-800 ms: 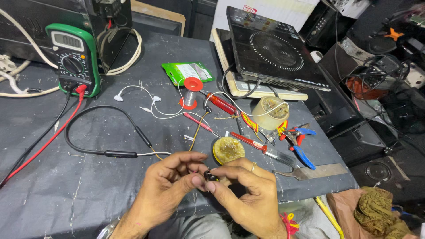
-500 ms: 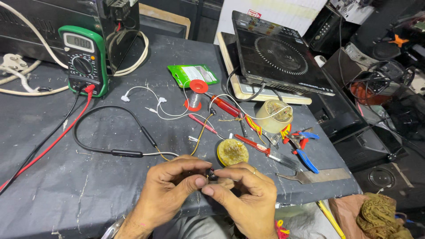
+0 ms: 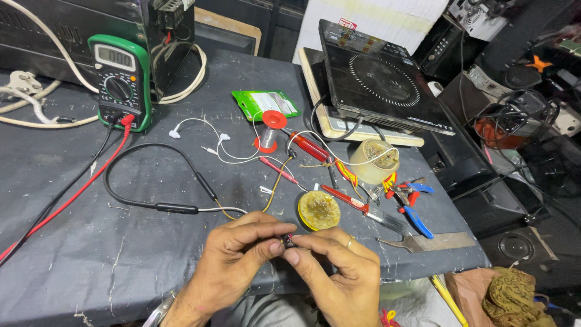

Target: The person manipulates a small black electronic component, using pliers to strip and adjust wires. They then handle a white wire, stripping its insulation and twisting the exposed strands.

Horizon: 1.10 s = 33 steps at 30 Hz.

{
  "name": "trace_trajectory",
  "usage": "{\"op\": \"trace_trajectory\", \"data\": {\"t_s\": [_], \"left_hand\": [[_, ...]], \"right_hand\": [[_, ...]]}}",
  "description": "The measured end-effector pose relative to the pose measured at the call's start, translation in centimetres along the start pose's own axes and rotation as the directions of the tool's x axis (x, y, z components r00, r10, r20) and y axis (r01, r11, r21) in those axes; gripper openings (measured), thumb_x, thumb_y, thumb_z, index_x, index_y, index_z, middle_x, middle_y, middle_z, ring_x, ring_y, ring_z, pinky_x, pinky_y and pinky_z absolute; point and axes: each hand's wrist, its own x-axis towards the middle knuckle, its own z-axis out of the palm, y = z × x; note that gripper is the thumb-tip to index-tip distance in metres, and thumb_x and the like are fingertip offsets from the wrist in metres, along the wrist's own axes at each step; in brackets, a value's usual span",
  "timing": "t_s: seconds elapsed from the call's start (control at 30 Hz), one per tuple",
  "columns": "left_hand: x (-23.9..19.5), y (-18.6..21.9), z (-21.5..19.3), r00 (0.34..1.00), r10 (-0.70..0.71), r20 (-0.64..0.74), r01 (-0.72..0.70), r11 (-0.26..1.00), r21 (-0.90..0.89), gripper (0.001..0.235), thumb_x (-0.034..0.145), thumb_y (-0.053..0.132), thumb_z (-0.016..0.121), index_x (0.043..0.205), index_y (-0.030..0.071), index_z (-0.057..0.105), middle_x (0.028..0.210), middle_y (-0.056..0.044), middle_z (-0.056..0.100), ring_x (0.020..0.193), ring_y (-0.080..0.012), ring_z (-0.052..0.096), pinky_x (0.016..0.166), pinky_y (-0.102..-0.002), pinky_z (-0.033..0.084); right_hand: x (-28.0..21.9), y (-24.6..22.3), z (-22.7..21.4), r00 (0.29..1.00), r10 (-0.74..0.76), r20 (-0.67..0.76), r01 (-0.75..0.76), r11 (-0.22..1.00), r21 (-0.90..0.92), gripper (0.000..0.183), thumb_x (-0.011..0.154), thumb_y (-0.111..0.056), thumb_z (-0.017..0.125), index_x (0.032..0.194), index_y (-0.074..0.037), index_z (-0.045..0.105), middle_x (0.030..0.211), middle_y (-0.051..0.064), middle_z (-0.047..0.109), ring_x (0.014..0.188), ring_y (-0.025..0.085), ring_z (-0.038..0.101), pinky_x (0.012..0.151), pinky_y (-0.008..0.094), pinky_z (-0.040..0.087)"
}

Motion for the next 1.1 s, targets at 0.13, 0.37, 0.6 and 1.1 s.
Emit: {"op": "trace_trajectory", "data": {"t_s": [0.13, 0.37, 0.6, 1.1], "left_hand": [[0.0, -0.5, 0.0, 0.999, -0.024, -0.046, 0.021, 0.997, -0.069, 0.025, 0.095, 0.002, 0.068, 0.117, -0.002, 0.078, 0.103, -0.008, 0.072, 0.088, -0.0139, 0.069, 0.077, -0.026, 0.057], [0.0, -0.5, 0.0, 0.997, -0.083, 0.002, 0.081, 0.964, -0.253, 0.023, 0.096, 0.002, 0.064, 0.115, -0.005, 0.074, 0.106, -0.01, 0.07, 0.087, -0.0178, 0.074, 0.08, -0.031, 0.063], [0.0, -0.5, 0.0, 0.999, -0.035, -0.016, 0.029, 0.969, -0.245, 0.021, 0.099, 0.004, 0.061, 0.115, -0.006, 0.072, 0.104, -0.009, 0.069, 0.088, -0.0166, 0.073, 0.08, -0.03, 0.06], [-0.1, -0.6, -0.1, 1.0, -0.009, -0.019, 0.005, 0.975, -0.223, 0.021, 0.099, 0.005, 0.064, 0.115, -0.005, 0.073, 0.108, -0.008, 0.069, 0.094, -0.0135, 0.07, 0.083, -0.028, 0.058]], "right_hand": [[-0.1, -0.6, -0.8, 0.999, -0.018, 0.042, 0.018, 1.0, -0.011, 0.023, 0.086, -0.004, 0.077, 0.107, 0.004, 0.077, 0.094, 0.011, 0.077, 0.081, 0.016, 0.076, 0.074, 0.026, 0.059], [0.0, -0.7, -0.6, 0.988, 0.095, -0.121, -0.082, 0.991, 0.105, 0.024, 0.092, 0.001, 0.066, 0.115, 0.005, 0.074, 0.095, 0.016, 0.079, 0.081, 0.017, 0.08, 0.075, 0.028, 0.064], [-0.7, -0.2, 1.1, 0.979, 0.14, -0.151, -0.11, 0.975, 0.194, 0.018, 0.087, 0.002, 0.074, 0.104, 0.006, 0.076, 0.088, 0.017, 0.082, 0.081, 0.021, 0.083, 0.079, 0.032, 0.067], [-1.1, 0.1, 1.3, 0.978, 0.108, -0.177, -0.088, 0.989, 0.119, 0.016, 0.085, 0.004, 0.075, 0.101, 0.007, 0.076, 0.084, 0.016, 0.082, 0.076, 0.018, 0.081, 0.072, 0.03, 0.067]]}}
